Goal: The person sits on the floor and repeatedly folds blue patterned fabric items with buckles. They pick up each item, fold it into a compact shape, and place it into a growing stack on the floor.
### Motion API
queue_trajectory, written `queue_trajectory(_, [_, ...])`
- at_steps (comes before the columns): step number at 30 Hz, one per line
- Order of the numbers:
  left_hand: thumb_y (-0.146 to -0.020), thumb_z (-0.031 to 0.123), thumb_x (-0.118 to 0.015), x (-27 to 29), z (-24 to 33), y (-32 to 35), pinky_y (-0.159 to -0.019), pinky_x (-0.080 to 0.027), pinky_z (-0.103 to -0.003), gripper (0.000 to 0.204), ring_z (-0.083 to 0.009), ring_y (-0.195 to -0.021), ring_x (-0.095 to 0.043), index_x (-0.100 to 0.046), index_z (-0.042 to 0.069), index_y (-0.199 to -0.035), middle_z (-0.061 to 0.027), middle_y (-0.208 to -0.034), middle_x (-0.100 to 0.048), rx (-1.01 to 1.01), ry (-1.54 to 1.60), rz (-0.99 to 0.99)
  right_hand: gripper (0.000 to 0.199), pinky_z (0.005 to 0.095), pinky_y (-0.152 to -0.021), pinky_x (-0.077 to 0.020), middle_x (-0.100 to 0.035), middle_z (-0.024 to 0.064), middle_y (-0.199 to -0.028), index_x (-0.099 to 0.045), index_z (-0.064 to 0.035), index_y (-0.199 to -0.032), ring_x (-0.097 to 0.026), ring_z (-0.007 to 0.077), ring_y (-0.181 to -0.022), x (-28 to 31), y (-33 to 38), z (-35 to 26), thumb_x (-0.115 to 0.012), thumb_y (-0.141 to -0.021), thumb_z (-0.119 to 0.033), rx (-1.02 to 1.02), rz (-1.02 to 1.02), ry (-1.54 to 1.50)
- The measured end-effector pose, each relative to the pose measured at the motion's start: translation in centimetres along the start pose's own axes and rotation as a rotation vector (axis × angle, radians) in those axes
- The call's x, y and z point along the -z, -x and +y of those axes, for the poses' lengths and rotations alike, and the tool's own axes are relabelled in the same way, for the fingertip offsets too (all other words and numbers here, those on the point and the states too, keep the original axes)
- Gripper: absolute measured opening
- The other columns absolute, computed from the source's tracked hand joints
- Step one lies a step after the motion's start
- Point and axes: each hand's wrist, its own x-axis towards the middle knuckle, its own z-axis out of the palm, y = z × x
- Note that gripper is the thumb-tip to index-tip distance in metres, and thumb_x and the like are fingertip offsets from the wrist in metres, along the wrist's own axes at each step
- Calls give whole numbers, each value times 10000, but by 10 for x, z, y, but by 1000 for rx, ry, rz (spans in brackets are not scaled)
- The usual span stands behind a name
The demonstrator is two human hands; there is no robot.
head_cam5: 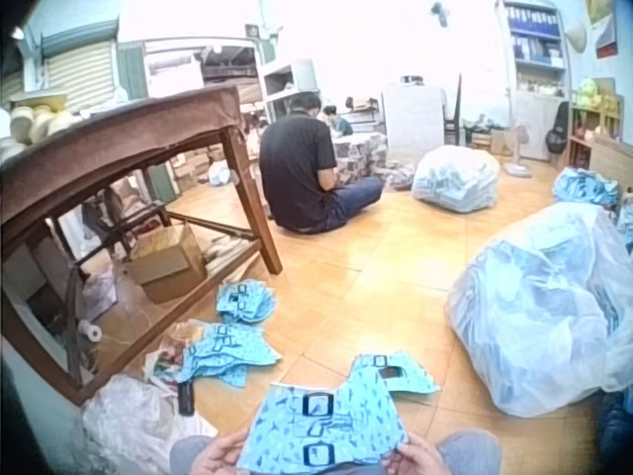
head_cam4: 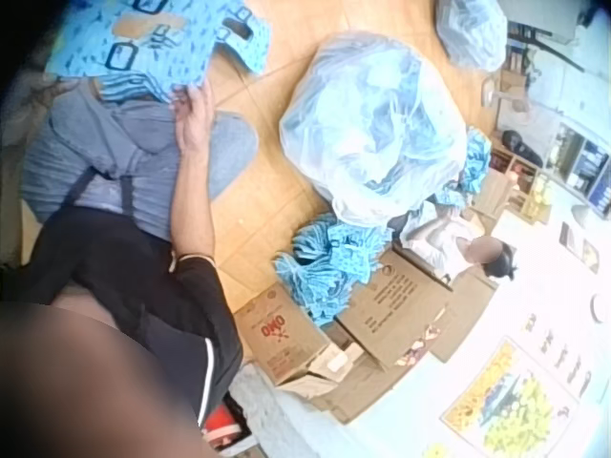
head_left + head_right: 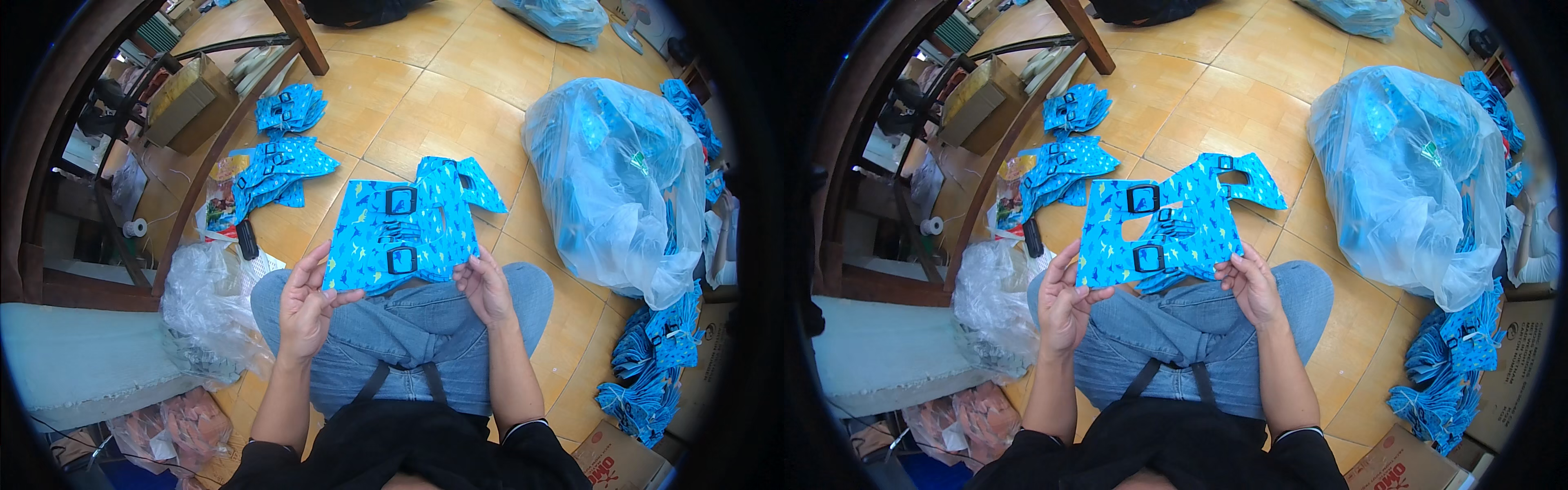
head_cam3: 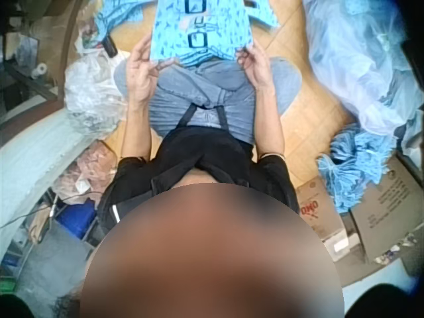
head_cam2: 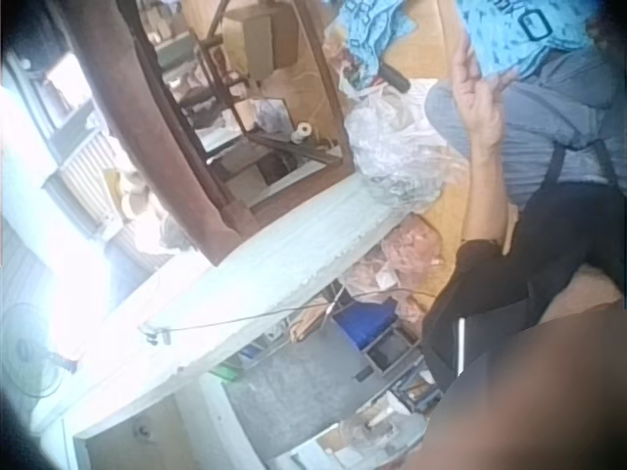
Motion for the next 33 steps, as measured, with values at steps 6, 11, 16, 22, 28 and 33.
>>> queue_trajectory(6, [-841,-77,-406,6,1,1,-871,-553,-391,562,-243,-1110,-584,-314,-15,-1391,-183,-1338,-476,-5,-30,-68,270,224,-625,-480,-667,65,-897,-537,-24,-1167,-631,120,-771,-1,3,1,-506,-949,-181,9,-8,-5])
queue_trajectory(11, [-844,-74,-410,6,1,1,-864,-557,-392,558,-243,-1104,-587,-315,-15,-1391,-180,-1323,-489,-9,-33,-59,279,225,-625,-481,-666,66,-902,-532,-25,-1181,-630,125,-770,1,3,1,-507,-949,-178,7,-18,-9])
queue_trajectory(16, [-845,-72,-416,3,0,0,-861,-559,-392,556,-240,-1097,-591,-318,-16,-1389,-178,-1312,-499,-16,-34,-43,284,229,-626,-482,-666,66,-905,-530,-30,-1189,-630,131,-778,2,3,2,-508,-950,-182,11,-27,-26])
queue_trajectory(22, [-837,-74,-427,2,1,-1,-856,-558,-393,582,-236,-1093,-592,-302,-10,-1401,-171,-1294,-512,-8,-26,-47,275,229,-631,-481,-664,61,-905,-528,-35,-1179,-628,132,-784,0,2,0,-510,-949,-184,5,-34,-50])
queue_trajectory(28, [-794,-69,-491,-10,-12,6,-824,-563,-392,643,-254,-1105,-584,-299,0,-1403,-163,-1261,-535,89,22,-88,212,236,-621,-470,-640,33,-834,-534,-53,-1108,-614,128,-760,-2,3,-1,-507,-952,-192,31,-25,-154])
queue_trajectory(33, [-825,-3,-553,-18,-21,16,-812,-562,-395,558,-293,-1091,-594,-359,-14,-1349,-174,-1228,-560,360,106,-195,218,244,-634,-467,-629,34,-852,-532,-53,-1106,-607,134,-778,-9,11,0,-500,-959,-212,47,-34,-158])
